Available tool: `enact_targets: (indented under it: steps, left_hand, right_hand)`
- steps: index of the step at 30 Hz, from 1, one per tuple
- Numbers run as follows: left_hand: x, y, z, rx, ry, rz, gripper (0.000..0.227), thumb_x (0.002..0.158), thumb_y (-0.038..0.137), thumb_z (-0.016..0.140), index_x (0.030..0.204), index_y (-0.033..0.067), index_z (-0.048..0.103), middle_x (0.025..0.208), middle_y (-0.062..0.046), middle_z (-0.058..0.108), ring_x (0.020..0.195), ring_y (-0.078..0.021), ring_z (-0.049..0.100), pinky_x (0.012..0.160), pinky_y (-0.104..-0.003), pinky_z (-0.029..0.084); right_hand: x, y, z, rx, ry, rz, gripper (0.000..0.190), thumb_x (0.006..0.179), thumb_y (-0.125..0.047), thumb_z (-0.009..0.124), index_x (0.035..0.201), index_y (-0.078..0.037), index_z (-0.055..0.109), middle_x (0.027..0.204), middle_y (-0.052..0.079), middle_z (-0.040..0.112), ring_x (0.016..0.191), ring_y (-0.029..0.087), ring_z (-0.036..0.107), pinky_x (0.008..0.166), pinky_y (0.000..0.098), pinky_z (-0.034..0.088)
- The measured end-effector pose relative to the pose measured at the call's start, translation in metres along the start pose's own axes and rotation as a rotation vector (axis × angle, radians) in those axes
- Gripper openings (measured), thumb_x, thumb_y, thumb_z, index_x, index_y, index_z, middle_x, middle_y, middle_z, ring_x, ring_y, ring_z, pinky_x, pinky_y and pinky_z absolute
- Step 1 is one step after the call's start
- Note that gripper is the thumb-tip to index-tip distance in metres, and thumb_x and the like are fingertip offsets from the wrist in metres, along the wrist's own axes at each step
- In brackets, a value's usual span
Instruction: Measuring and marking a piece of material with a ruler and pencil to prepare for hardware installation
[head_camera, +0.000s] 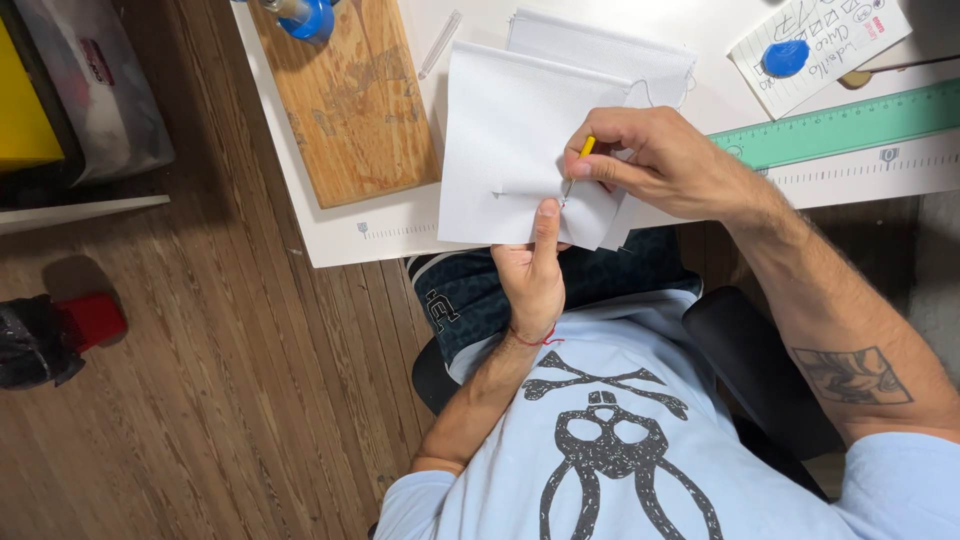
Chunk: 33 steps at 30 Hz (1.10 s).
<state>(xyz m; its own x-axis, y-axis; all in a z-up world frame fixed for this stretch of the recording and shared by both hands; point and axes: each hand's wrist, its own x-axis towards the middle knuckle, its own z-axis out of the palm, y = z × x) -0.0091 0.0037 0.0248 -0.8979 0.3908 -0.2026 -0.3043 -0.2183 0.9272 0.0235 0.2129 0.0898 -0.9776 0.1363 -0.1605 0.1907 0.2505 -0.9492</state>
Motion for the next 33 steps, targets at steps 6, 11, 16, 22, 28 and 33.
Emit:
enact_targets:
  steps: [6, 11, 16, 22, 28, 33]
  left_hand:
    - [0.003, 0.009, 0.002, 0.027, 0.012, 0.003, 0.018, 0.118, 0.016, 0.076, 0.12, -0.0011, 0.081, 0.101, -0.002, 0.081, 0.091, -0.0031, 0.077, 0.07, -0.024, 0.072]
    - [0.005, 0.015, 0.005, 0.051, 0.018, 0.015, 0.018, 0.118, 0.017, 0.076, 0.12, -0.0006, 0.082, 0.102, -0.002, 0.081, 0.092, -0.004, 0.076, 0.069, -0.025, 0.072]
    - [0.003, 0.009, 0.003, 0.066, -0.002, 0.022, 0.022, 0.12, 0.017, 0.075, 0.122, -0.0031, 0.083, 0.104, -0.004, 0.083, 0.098, -0.0055, 0.072, 0.077, -0.031, 0.072]
    - [0.001, 0.0, 0.003, 0.059, -0.002, 0.028, 0.023, 0.12, 0.017, 0.074, 0.124, -0.0045, 0.083, 0.107, -0.008, 0.084, 0.101, -0.0077, 0.072, 0.08, -0.033, 0.072]
    - [0.003, 0.003, 0.003, 0.027, -0.003, 0.02, 0.022, 0.119, 0.014, 0.075, 0.126, -0.0047, 0.083, 0.109, -0.008, 0.085, 0.103, -0.008, 0.073, 0.084, -0.033, 0.072]
    - [0.004, 0.007, 0.005, -0.064, -0.005, -0.006, 0.021, 0.12, 0.013, 0.075, 0.13, -0.0045, 0.082, 0.112, -0.007, 0.085, 0.104, -0.0077, 0.076, 0.088, -0.032, 0.072]
  right_hand:
    - [-0.002, 0.0, 0.002, 0.042, 0.058, -0.052, 0.017, 0.114, -0.019, 0.082, 0.11, -0.003, 0.083, 0.09, 0.011, 0.072, 0.077, 0.018, 0.071, 0.065, 0.0341, 0.061]
    - [-0.003, 0.004, 0.001, 0.057, 0.05, -0.079, 0.014, 0.113, -0.017, 0.083, 0.111, -0.004, 0.085, 0.092, 0.011, 0.073, 0.079, 0.018, 0.072, 0.064, 0.0323, 0.06]
    - [-0.003, 0.004, -0.001, 0.093, 0.042, -0.063, 0.011, 0.108, -0.016, 0.089, 0.108, -0.006, 0.087, 0.088, 0.008, 0.075, 0.077, 0.013, 0.072, 0.06, 0.026, 0.059]
    - [-0.002, 0.006, 0.0, 0.091, 0.057, -0.074, 0.011, 0.105, -0.016, 0.091, 0.108, -0.006, 0.089, 0.087, 0.009, 0.077, 0.078, 0.014, 0.074, 0.058, 0.0261, 0.059]
    - [-0.002, 0.006, 0.0, 0.086, 0.065, -0.059, 0.012, 0.107, -0.016, 0.09, 0.108, -0.004, 0.088, 0.087, 0.009, 0.078, 0.079, 0.015, 0.075, 0.057, 0.0275, 0.059]
    - [-0.001, 0.002, 0.0, 0.186, 0.051, 0.04, 0.014, 0.113, -0.016, 0.084, 0.111, -0.002, 0.083, 0.078, 0.01, 0.071, 0.066, 0.013, 0.061, 0.047, 0.0237, 0.052]
